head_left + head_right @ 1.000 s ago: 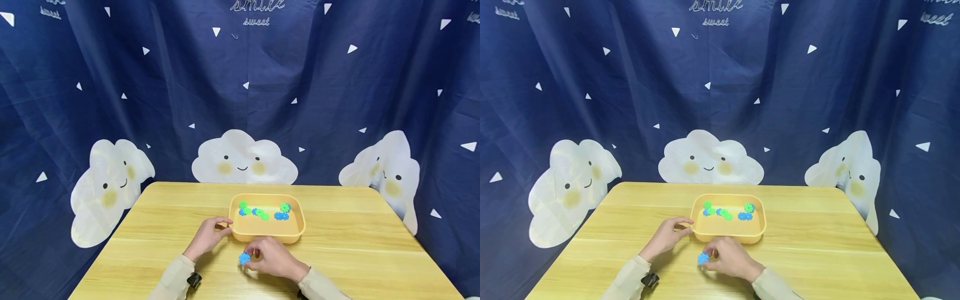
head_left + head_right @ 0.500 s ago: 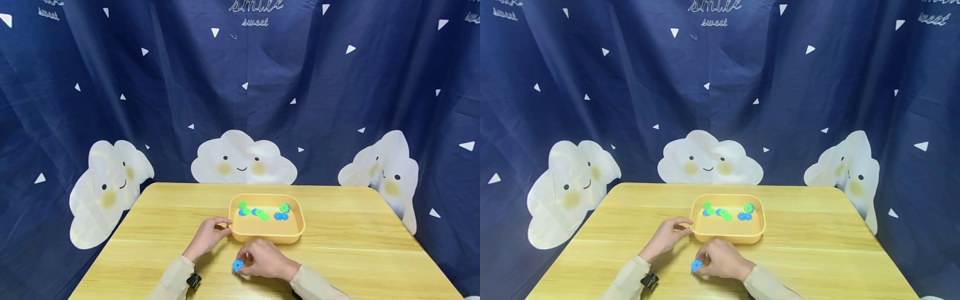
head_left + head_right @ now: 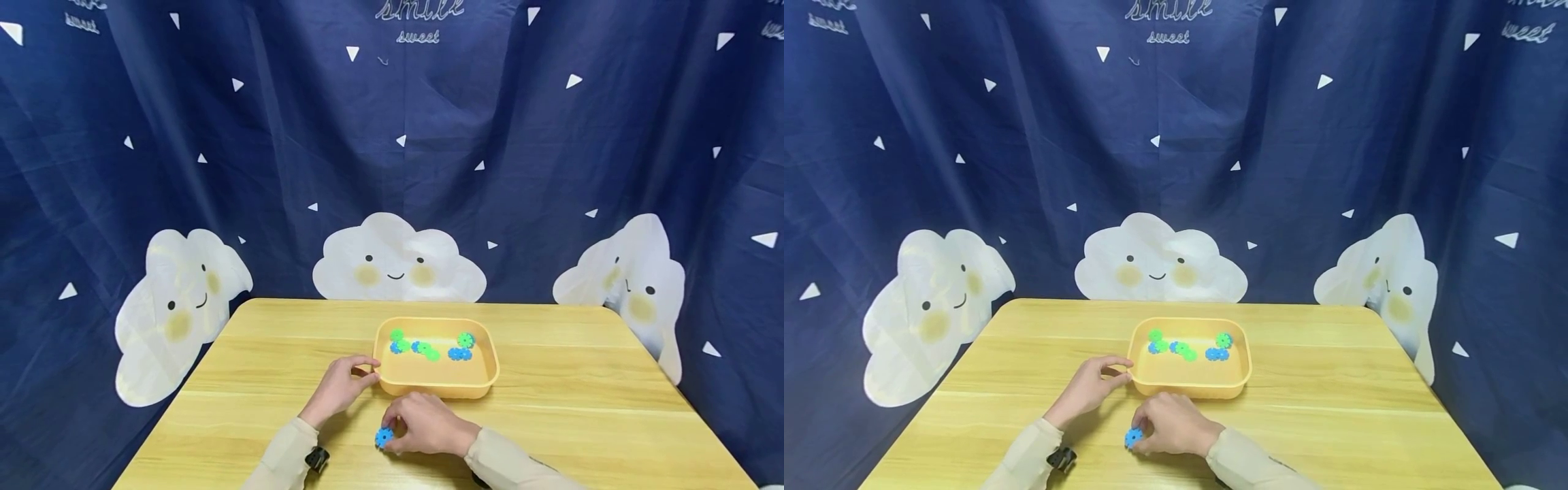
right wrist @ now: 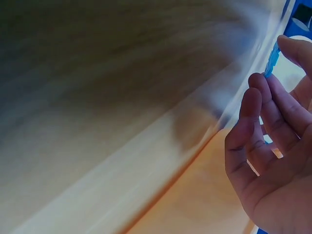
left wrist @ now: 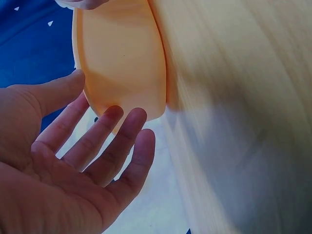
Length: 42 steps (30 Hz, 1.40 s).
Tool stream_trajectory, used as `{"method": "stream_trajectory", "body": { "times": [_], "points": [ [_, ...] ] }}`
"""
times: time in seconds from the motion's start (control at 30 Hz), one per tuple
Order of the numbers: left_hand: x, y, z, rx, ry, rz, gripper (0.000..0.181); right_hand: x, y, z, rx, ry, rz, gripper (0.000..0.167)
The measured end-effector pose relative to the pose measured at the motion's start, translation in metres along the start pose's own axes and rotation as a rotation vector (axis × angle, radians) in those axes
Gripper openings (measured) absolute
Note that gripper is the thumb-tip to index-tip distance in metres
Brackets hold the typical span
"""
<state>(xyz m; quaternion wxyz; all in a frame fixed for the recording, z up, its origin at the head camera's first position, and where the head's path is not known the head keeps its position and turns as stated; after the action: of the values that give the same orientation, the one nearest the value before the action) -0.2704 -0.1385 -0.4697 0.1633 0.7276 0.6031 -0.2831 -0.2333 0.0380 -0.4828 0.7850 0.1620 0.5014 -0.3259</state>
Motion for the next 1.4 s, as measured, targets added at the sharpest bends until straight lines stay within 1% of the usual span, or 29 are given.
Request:
{"method": "stream_trajectory", "body": {
  "times": [0.17, 0.4, 0.47, 0.63, 0.97, 1.07, 1.17, 1.3, 1.4],
  "points": [
    [0.000, 0.001, 0.000, -0.002, 0.002, 0.000, 0.025, 0.002, -0.001, 0.001, 0.001, 0.017, 0.006, 0.021],
    [0.000, 0.000, 0.001, -0.001, 0.005, 0.003, 0.026, 0.005, -0.001, 0.007, -0.035, 0.121, -0.009, 0.019],
    [0.000, 0.000, 0.002, -0.002, 0.005, 0.003, 0.026, 0.006, -0.001, 0.008, -0.043, 0.134, -0.013, 0.018],
    [0.000, 0.000, 0.002, 0.000, 0.004, 0.007, 0.025, 0.007, 0.000, 0.009, -0.043, 0.138, -0.020, 0.018],
    [0.001, 0.002, 0.001, 0.006, 0.005, 0.008, 0.026, 0.008, 0.002, 0.010, -0.016, 0.116, -0.011, 0.025],
    [0.001, 0.002, 0.001, 0.004, 0.007, 0.007, 0.025, 0.003, 0.004, 0.009, -0.011, 0.078, -0.024, 0.027],
    [0.000, 0.001, 0.001, 0.006, 0.004, 0.007, 0.026, -0.006, 0.007, 0.008, -0.008, 0.029, -0.053, 0.030],
    [0.000, 0.001, 0.001, 0.006, 0.002, 0.010, 0.027, -0.023, 0.012, 0.003, 0.001, -0.004, -0.118, 0.034],
    [0.001, 0.000, 0.001, 0.000, 0.006, 0.013, 0.027, -0.041, 0.016, -0.006, 0.022, -0.033, -0.173, 0.037]
  ]
}}
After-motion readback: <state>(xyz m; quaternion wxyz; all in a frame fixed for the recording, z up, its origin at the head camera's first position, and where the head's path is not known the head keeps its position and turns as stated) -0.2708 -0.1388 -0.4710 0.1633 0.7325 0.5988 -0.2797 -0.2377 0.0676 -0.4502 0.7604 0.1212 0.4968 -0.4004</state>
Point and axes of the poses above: each hand's wrist, its own y-axis away from the middle knuckle, its own x-axis out of the palm, z = x × y, the point moved 4 cm from there along -y, towards the middle knuckle
